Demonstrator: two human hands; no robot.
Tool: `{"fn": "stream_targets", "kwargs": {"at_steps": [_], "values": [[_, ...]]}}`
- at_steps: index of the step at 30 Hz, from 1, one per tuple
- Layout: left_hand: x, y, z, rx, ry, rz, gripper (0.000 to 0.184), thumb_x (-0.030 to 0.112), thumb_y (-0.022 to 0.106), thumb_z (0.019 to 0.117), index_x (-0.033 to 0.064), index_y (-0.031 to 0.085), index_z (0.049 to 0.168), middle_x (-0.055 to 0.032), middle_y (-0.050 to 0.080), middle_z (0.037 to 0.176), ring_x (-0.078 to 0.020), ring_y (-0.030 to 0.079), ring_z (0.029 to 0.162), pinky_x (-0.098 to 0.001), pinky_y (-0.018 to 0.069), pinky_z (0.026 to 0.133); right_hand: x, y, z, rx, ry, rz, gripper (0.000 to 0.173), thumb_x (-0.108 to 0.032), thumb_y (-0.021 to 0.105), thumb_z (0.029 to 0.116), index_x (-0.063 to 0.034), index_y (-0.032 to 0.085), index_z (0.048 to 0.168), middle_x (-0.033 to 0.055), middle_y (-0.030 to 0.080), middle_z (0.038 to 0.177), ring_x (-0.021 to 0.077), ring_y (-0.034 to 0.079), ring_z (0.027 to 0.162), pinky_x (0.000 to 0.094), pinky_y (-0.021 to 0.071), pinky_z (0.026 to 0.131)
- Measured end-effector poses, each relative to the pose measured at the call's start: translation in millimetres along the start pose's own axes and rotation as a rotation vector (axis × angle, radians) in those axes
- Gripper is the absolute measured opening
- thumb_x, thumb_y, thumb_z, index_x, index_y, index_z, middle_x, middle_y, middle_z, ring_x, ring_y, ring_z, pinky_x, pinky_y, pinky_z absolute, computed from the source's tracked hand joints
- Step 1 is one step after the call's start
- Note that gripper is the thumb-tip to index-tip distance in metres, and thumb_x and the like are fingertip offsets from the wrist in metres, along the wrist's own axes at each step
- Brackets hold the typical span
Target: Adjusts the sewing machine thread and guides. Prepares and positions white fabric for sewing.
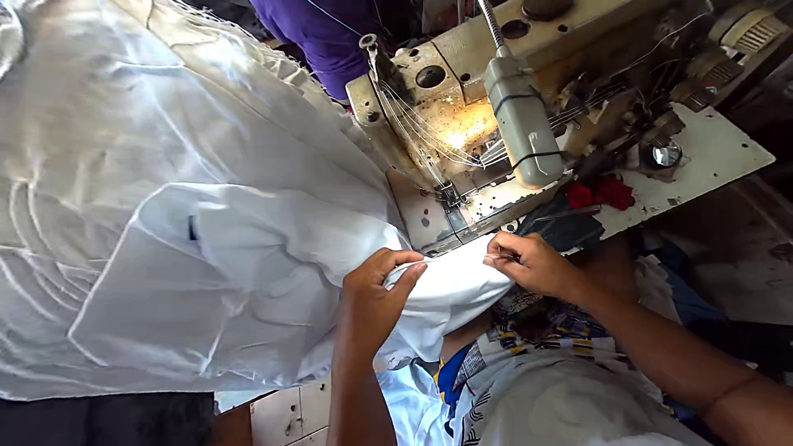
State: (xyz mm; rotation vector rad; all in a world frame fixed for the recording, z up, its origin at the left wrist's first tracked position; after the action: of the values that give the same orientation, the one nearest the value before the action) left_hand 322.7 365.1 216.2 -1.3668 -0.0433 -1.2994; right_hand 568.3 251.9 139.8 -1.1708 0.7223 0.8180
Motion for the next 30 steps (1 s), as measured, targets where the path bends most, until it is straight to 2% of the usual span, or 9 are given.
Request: {"fn": "stream_targets", "kwargs": {"at_steps": [4,7,10,17,19,23,26,28,30], "values": [[3.9,-8.4,1.4,0.101,-0.075,0.003,0.012,0.028,0.074,0.0941,0.0205,0.077,0.103,0.0089,0.072,0.094,-0.0042,0.067,0.080,-0.0237,0.0574,0.067,-10.6,7.5,13.5,0.149,-0.113,-0.193,0.014,-0.021,0.059,0.1010,-0.0126,0.069,0.095,-0.0008,0.065,0.078,0.0109,0.064,0.071,0.0348,0.0550,0.063],[6.6,-7.9,-1.0,0.123,-0.090,-0.024,0.011,0.026,0.076,0.0937,0.0213,0.076,0.104,0.0091,0.072,0.094,-0.0043,0.064,0.073,-0.0230,0.0545,0.060,-17.2,14.8,16.7,0.134,-0.112,-0.163,0.012,-0.014,0.061,0.0992,-0.0112,0.072,0.099,0.0001,0.069,0.086,0.0108,0.067,0.078,0.0343,0.0579,0.070],[5.7,-11.3,-3.6,0.117,-0.065,-0.049,0.012,0.024,0.073,0.0965,0.0195,0.076,0.107,0.0073,0.072,0.099,-0.0065,0.067,0.082,-0.0243,0.0580,0.068,-18.0,11.7,17.1,0.107,-0.012,0.036,0.011,-0.015,0.060,0.1021,-0.0101,0.070,0.100,-0.0001,0.066,0.080,0.0089,0.063,0.069,0.0304,0.0558,0.064],[-7.3,-6.6,-10.3,0.174,-0.105,-0.043,0.019,0.018,0.060,0.1045,0.0162,0.065,0.123,0.0044,0.069,0.096,-0.0042,0.064,0.078,-0.0217,0.0545,0.068,-22.5,-2.5,13.8,0.110,0.055,0.435,0.010,-0.006,0.060,0.1002,-0.0049,0.065,0.109,0.0063,0.061,0.079,0.0142,0.056,0.061,0.0275,0.0499,0.052],[-8.5,-2.3,-11.9,0.187,-0.075,-0.036,0.015,0.015,0.054,0.1064,0.0147,0.063,0.118,0.0042,0.066,0.095,-0.0044,0.061,0.077,-0.0216,0.0522,0.065,-25.4,-3.8,12.1,0.102,0.020,0.499,0.013,-0.004,0.056,0.1003,-0.0045,0.065,0.110,0.0069,0.060,0.081,0.0136,0.054,0.059,0.0261,0.0463,0.048],[-5.4,-0.8,-15.0,0.161,-0.006,-0.051,0.029,0.006,0.043,0.1052,0.0109,0.072,0.108,0.0011,0.070,0.110,-0.0089,0.066,0.100,-0.0286,0.0563,0.084,-35.6,-7.5,6.4,0.050,-0.089,0.501,0.015,-0.004,0.062,0.0983,-0.0027,0.069,0.111,0.0065,0.069,0.096,0.0121,0.062,0.072,0.0260,0.0539,0.059],[0.7,-2.7,-18.2,0.117,0.016,-0.127,0.020,0.011,0.058,0.1006,0.0132,0.072,0.115,0.0008,0.070,0.116,-0.0121,0.067,0.102,-0.0299,0.0581,0.083,-40.3,-7.9,2.7,0.138,-0.151,0.328,0.025,-0.009,0.079,0.0896,-0.0063,0.075,0.114,0.0027,0.068,0.098,0.0092,0.063,0.077,0.0238,0.0566,0.065],[7.3,-4.6,-21.3,0.125,0.043,-0.109,0.023,0.015,0.074,0.0936,0.0135,0.074,0.117,0.0005,0.070,0.117,-0.0135,0.069,0.104,-0.0322,0.0620,0.086,-38.7,-7.7,0.9,0.219,-0.180,0.240,0.021,-0.010,0.078,0.0903,-0.0088,0.078,0.111,0.0015,0.066,0.093,0.0082,0.061,0.077,0.0231,0.0552,0.066],[13.1,-5.9,-25.1,0.164,0.066,-0.061,0.025,0.015,0.079,0.0903,0.0139,0.075,0.115,0.0015,0.071,0.115,-0.0116,0.070,0.099,-0.0302,0.0628,0.082,-37.7,-8.0,-1.2,0.264,-0.192,0.240,0.019,-0.008,0.078,0.0902,-0.0085,0.079,0.109,0.0022,0.065,0.091,0.0082,0.061,0.076,0.0224,0.0550,0.065]]}}
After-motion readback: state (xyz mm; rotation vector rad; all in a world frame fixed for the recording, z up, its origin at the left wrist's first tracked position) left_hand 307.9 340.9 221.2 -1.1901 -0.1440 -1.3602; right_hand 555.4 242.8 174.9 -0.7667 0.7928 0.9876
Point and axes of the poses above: each hand's wrist, its own z-axis towards the middle knuckle, its own y-axis out of the palm, x = y × z, the point moved 4 cm from there along z, towards the middle knuckle
